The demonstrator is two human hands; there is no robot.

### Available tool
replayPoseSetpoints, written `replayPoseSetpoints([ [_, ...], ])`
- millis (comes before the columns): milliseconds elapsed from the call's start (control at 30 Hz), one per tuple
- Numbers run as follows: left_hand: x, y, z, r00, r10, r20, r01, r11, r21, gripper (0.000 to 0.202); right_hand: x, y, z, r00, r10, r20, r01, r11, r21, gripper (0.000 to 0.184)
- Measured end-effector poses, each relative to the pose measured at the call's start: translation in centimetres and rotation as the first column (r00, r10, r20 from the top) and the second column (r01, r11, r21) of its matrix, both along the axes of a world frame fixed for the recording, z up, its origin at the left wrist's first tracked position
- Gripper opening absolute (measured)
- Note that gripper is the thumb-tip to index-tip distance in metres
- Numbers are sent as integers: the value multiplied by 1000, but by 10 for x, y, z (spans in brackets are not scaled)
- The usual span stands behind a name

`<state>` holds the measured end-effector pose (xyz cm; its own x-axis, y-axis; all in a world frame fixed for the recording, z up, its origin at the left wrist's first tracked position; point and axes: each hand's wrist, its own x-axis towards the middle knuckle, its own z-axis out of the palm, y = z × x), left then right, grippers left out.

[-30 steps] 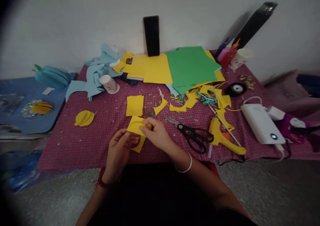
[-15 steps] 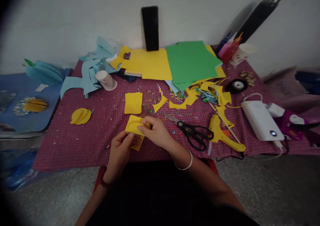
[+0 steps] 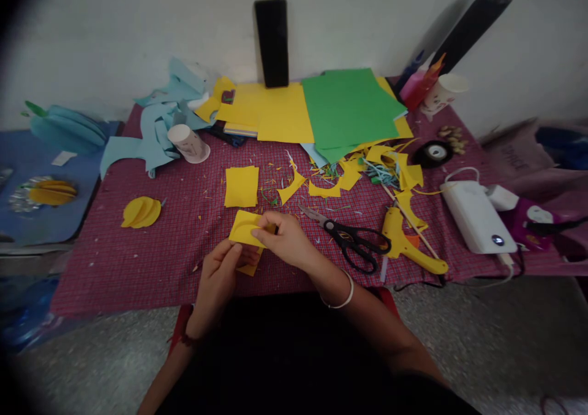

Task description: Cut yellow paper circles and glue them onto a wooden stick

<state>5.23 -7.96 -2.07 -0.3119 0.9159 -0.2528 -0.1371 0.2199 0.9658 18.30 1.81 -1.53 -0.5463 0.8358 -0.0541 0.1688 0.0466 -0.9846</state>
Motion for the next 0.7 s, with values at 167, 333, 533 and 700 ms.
replayPoseSetpoints([
  [167,2,1,5,998,-10,-64,9,1000,-14,18,0,-1,0,1000,-3,15,3,1000,28,16],
  [333,3,2,3,997,11,-70,-13,1000,-26,26,0,-2,-1,1000,7,19,-8,999,46,18],
  [533,4,3,1,997,26,-71,-28,999,-27,29,0,-1,-3,1000,10,28,-12,999,52,18],
  [700,4,3,1,996,43,-82,-45,999,-21,28,0,-2,-2,1000,12,27,-13,1000,27,19],
])
